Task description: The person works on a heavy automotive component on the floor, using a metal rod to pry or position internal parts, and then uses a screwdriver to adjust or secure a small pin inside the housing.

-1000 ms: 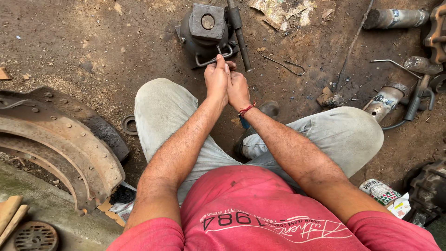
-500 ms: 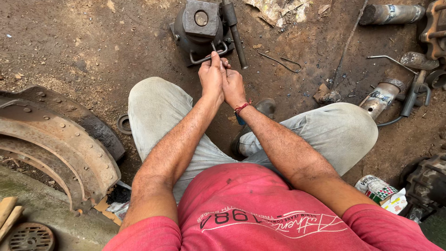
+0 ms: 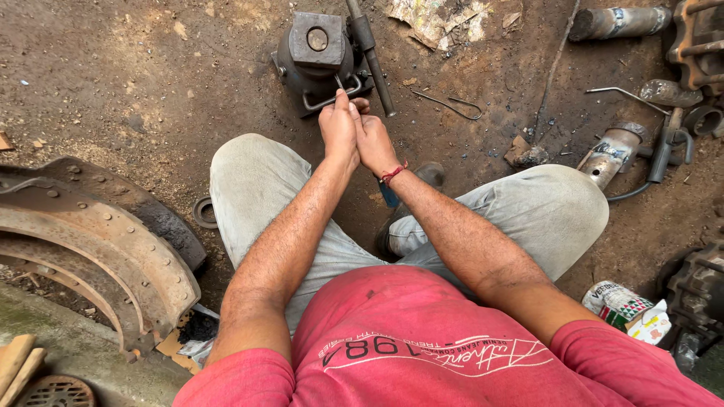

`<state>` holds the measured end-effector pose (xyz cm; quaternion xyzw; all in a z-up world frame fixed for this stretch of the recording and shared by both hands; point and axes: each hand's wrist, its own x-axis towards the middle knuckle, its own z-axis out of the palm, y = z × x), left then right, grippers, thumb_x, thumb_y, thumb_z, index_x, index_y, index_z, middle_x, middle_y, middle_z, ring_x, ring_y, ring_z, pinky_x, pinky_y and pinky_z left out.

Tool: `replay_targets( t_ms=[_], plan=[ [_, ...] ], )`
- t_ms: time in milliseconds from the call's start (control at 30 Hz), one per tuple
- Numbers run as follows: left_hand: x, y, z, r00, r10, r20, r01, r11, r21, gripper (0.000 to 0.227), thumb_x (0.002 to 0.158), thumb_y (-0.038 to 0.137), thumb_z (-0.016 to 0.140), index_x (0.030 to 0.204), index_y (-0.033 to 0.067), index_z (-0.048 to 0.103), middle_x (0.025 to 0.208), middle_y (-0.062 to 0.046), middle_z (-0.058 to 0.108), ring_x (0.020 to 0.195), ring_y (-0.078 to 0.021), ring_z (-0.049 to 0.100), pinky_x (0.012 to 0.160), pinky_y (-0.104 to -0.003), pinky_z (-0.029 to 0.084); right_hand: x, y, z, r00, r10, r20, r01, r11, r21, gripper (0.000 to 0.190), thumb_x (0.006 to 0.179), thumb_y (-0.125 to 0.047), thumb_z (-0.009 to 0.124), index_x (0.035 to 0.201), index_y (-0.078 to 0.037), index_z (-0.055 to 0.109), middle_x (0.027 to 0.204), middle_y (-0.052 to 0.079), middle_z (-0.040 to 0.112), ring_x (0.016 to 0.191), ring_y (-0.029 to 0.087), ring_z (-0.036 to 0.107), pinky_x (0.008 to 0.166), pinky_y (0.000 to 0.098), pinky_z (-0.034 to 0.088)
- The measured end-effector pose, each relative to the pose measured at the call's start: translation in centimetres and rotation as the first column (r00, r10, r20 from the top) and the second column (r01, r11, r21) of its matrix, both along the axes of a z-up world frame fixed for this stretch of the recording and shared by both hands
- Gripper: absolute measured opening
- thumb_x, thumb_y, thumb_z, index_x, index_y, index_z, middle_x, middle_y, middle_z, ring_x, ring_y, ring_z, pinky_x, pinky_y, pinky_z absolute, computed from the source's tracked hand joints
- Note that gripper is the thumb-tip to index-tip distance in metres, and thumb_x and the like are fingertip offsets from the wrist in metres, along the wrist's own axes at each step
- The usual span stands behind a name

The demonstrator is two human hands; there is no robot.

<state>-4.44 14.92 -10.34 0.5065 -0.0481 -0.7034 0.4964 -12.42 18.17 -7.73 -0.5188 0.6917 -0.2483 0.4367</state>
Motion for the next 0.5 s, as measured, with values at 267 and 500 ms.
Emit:
replay_targets(
  t_ms=[267,500],
  plan=[
    [0.0,0.4,1.3,0.998,-0.058,0.003,0.058,0.997,-0.048,0.043,0.11,0.031,0.044,0.098,-0.0043,0.066,0.091,-0.014,0.073,0.082,-0.0188,0.068,0.079,-0.035,0.055,0.3,-0.8,5.1,0.924,0.076,-0.375,-0.043,0.995,0.094,0.042,0.101,-0.04,0.056,0.095,-0.003,0.076,0.078,0.021,0.074,0.073,0.035,0.073,0.064,0.0467,0.053],
    [0.2,0.1,0.3,0.997,-0.038,-0.06,0.041,0.998,0.045,0.039,0.11,0.031,0.037,0.093,0.0016,0.056,0.091,-0.017,0.074,0.077,-0.0211,0.066,0.076,-0.037,0.055,-0.2,0.2,3.3,0.999,-0.013,0.049,0.006,0.99,0.14,0.036,0.103,-0.034,0.057,0.104,0.0,0.071,0.086,0.018,0.075,0.076,0.034,0.076,0.065,0.0464,0.056]
  ],
)
